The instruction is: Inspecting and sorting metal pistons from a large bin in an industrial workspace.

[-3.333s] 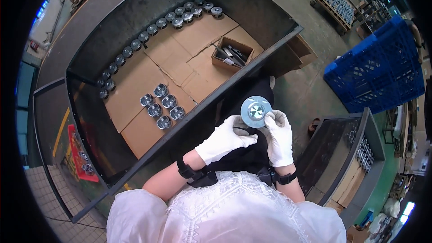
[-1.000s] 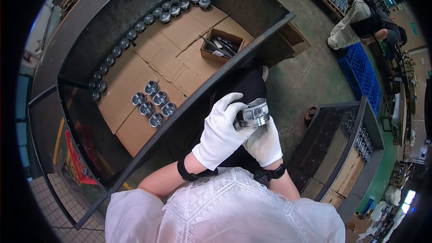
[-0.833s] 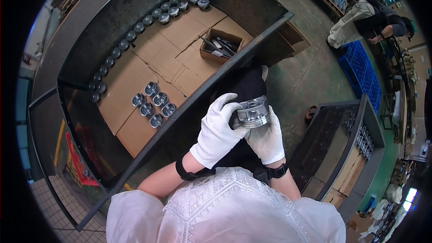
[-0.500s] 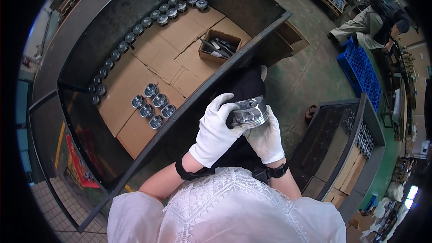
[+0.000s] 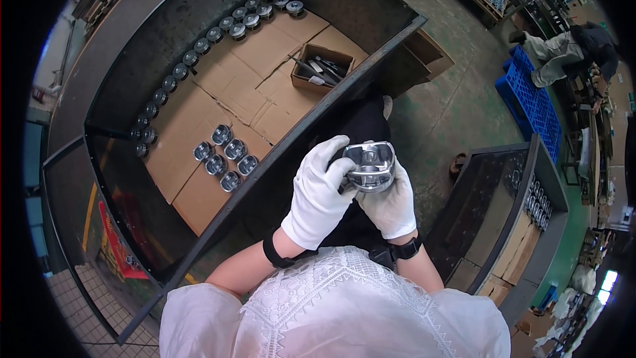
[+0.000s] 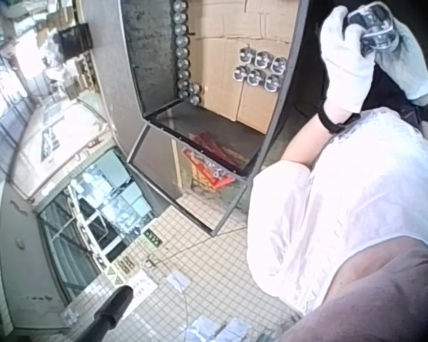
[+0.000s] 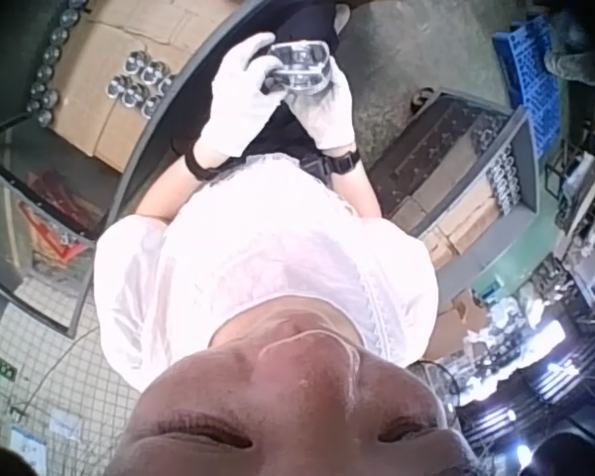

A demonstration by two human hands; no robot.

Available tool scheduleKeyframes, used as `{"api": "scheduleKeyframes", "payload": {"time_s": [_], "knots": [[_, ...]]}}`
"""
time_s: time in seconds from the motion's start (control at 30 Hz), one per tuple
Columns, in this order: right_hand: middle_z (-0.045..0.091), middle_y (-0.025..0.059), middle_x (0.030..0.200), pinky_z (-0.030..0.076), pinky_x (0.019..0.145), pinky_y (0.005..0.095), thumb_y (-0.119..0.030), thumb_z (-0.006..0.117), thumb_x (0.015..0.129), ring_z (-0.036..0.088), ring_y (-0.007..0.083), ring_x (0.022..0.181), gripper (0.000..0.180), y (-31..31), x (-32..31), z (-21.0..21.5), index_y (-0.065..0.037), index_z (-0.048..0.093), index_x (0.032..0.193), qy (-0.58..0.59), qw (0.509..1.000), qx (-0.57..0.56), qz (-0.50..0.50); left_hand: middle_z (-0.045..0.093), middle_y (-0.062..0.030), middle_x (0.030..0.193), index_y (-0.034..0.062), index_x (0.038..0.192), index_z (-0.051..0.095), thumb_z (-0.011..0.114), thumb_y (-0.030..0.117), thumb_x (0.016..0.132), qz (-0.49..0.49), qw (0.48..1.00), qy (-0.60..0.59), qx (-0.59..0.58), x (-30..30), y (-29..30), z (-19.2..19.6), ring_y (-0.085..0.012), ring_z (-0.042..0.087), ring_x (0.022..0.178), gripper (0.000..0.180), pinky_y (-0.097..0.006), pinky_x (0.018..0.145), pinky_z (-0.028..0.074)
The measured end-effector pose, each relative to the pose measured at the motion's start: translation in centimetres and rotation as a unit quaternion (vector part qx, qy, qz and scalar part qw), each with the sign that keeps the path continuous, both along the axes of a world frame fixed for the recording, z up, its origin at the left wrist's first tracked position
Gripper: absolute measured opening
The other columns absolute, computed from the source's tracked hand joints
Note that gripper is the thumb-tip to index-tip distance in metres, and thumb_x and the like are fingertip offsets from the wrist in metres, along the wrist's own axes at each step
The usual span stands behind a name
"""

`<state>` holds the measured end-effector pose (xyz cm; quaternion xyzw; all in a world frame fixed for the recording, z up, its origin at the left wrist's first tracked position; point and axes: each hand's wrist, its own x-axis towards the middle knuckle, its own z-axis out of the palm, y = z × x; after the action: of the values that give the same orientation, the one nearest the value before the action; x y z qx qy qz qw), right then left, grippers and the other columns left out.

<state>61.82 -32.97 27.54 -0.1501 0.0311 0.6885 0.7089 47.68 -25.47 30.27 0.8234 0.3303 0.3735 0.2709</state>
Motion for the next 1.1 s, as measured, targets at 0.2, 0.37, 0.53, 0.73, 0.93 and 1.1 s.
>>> {"api": "scheduleKeyframes", "payload": {"time_s": [0.2, 0.37, 0.53, 0.73, 0.93, 1.1], "knots": [[0.062, 0.0095, 0.129, 0.046, 0.102, 0.0419, -0.038, 0.036, 0.105, 0.059, 0.0244, 0.119, 0.045, 0.0, -0.8, 0.4, -0.009, 0.054, 0.135, -0.094, 0.994, -0.04, -0.038, 0.056, -0.0121, 0.12, 0.0103, 0.098, 0.058, 0.078, -0.004, 0.054, -0.026, 0.993, -0.033, 0.109, 0.6, -0.3, 0.2, -0.0349, 0.058, 0.11, 0.05, -0.046, 0.09, 0.052], [0.062, 0.0068, 0.128, 0.048, 0.099, 0.0402, -0.042, 0.037, 0.105, 0.059, 0.0237, 0.117, 0.045, -1.1, -0.3, -1.3, -0.011, 0.057, 0.13, -0.03, 0.999, -0.044, 0.001, 0.058, -0.0125, 0.12, 0.0106, 0.102, 0.061, 0.077, 0.001, 0.056, -0.058, 0.992, -0.039, 0.109, 0.8, -0.5, 0.7, -0.0341, 0.059, 0.108, 0.05, -0.046, 0.09, 0.051], [0.064, 0.0061, 0.123, 0.048, 0.097, 0.0395, -0.046, 0.039, 0.104, 0.061, 0.0232, 0.112, 0.045, -1.2, -0.7, -1.6, -0.013, 0.059, 0.127, -0.047, 0.997, -0.066, 0.005, 0.057, -0.0132, 0.124, 0.0101, 0.105, 0.061, 0.084, 0.004, 0.056, -0.055, 0.996, -0.04, 0.054, 1.1, -0.4, 0.9, -0.0348, 0.06, 0.108, 0.054, -0.044, 0.089, 0.052], [0.066, 0.0116, 0.115, 0.052, 0.09, 0.041, -0.05, 0.043, 0.102, 0.065, 0.0292, 0.099, 0.049, 0.1, -0.9, -0.1, -0.01, 0.058, 0.125, 0.02, 0.998, -0.055, 0.017, 0.057, -0.0156, 0.127, 0.0052, 0.106, 0.062, 0.088, 0.013, 0.061, 0.015, 0.999, -0.018, -0.044, 1.2, 0.6, 0.1, -0.0348, 0.064, 0.105, 0.052, -0.04, 0.082, 0.057], [0.057, 0.0082, 0.124, 0.05, 0.095, 0.0396, -0.033, 0.056, 0.101, 0.059, 0.0216, 0.109, 0.037, 0.1, -0.8, -0.5, -0.01, 0.048, 0.128, -0.183, 0.977, -0.07, -0.081, 0.056, -0.0192, 0.128, 0.0028, 0.117, 0.056, 0.088, 0.011, 0.061, 0.02, 0.997, -0.007, -0.07, 1.0, 0.9, -2.0, -0.0371, 0.063, 0.11, 0.064, -0.04, 0.089, 0.055], [0.051, 0.0036, 0.122, 0.047, 0.097, 0.0296, 0.0, 0.066, 0.089, 0.053, 0.0137, 0.11, 0.048, 0.1, -1.3, -0.9, -0.01, 0.043, 0.13, -0.408, 0.896, -0.135, -0.117, 0.054, -0.0178, 0.127, 0.0026, 0.118, 0.052, 0.085, 0.005, 0.062, 0.017, 0.993, -0.063, -0.101, 1.6, 0.4, -2.2, -0.0352, 0.062, 0.11, 0.065, -0.039, 0.09, 0.054]]}}
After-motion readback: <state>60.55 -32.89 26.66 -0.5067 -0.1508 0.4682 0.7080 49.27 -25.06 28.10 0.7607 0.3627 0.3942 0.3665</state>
